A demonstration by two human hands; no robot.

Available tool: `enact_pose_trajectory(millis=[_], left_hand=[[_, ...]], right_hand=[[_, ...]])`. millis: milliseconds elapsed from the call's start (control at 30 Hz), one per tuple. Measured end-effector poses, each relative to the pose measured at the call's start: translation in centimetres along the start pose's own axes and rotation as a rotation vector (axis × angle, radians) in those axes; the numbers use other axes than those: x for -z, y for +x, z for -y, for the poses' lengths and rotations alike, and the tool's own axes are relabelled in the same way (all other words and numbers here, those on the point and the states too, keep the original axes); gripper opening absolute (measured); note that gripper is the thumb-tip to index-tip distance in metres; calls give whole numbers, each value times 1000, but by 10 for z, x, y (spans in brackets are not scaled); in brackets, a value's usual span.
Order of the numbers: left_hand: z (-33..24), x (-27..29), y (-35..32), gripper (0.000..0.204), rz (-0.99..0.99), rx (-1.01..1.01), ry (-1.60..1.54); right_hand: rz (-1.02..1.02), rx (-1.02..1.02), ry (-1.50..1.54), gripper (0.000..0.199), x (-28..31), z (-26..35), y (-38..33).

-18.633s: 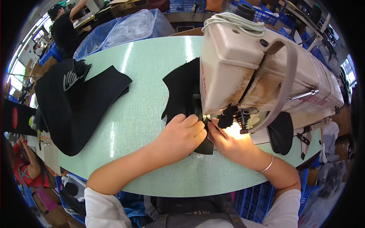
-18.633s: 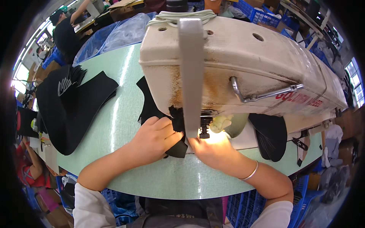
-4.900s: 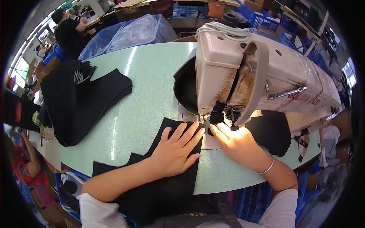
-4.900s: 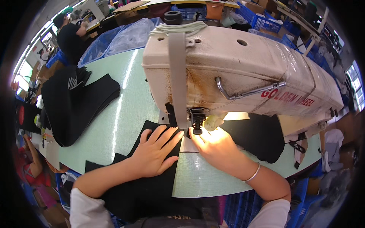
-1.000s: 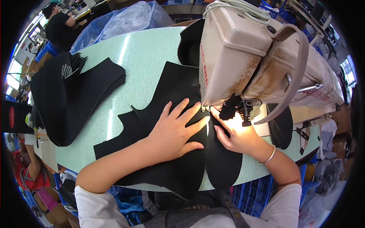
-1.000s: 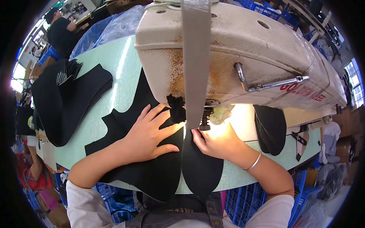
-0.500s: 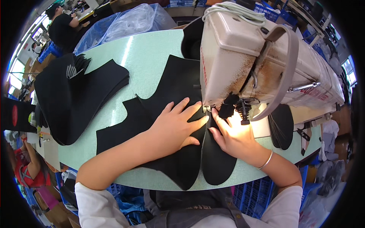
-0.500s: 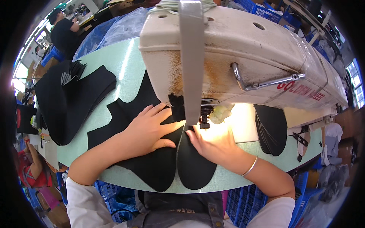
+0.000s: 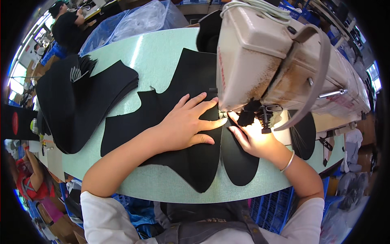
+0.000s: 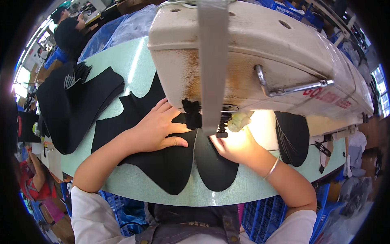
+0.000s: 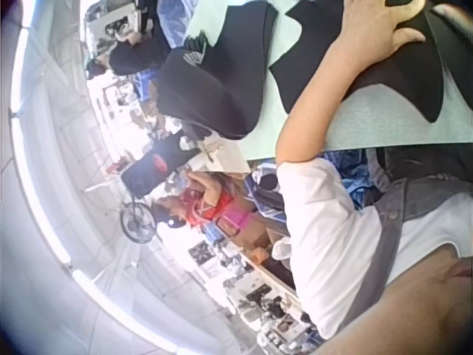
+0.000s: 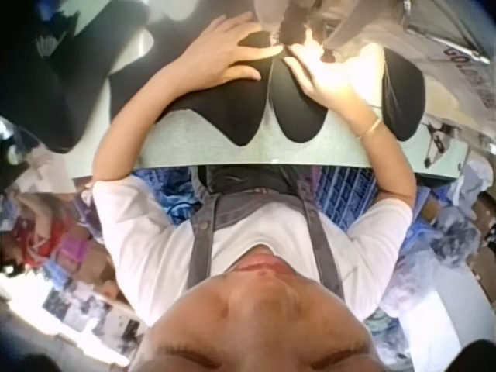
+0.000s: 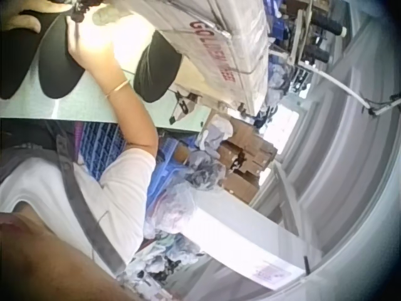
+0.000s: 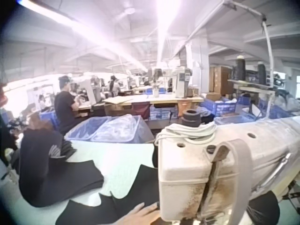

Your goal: The person sews fabric pieces together using a sewing machine, turns a stitched piece in their hands, and continues stitching fabric pieces.

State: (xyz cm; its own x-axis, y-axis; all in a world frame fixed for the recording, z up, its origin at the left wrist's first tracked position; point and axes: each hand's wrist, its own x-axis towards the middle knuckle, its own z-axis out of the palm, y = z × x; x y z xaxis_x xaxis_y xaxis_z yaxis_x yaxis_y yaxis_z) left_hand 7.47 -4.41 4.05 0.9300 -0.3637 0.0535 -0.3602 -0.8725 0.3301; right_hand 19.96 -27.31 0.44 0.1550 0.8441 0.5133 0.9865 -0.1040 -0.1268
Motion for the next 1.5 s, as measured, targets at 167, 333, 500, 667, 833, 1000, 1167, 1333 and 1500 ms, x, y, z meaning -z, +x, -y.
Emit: enact_pose_trajectory(millis=[167,333,500,667,833,1000,1167,1333,1500], left_hand=[[8,3,7,47,-15,-19,2],[-5,15,14,46,-64,-79,68],[16,54,14,34,147,117,-125],[70,45,87,31,-472,-164,541],[105,3,121,19,-398,205,581],[115,-7,100,10,-731,326,568],[122,-6,93,18,-1042,253,468],[105,6,106,24,-1256,173,456],[107,6,100,24,-1295,140,392]], right_hand=[[152,-9,-111,35,5,-1,-10],[-76,81,-83,46,68,27,-20],[-74,-549,-456,28,143,-5,-127],[2,-609,-616,29,173,-58,-217],[22,-610,-675,20,171,-72,-227],[-128,-814,-505,19,171,-40,-174],[-78,-1109,362,18,115,-44,-58],[81,-687,191,25,42,-146,41],[214,-771,681,28,22,-88,123]])
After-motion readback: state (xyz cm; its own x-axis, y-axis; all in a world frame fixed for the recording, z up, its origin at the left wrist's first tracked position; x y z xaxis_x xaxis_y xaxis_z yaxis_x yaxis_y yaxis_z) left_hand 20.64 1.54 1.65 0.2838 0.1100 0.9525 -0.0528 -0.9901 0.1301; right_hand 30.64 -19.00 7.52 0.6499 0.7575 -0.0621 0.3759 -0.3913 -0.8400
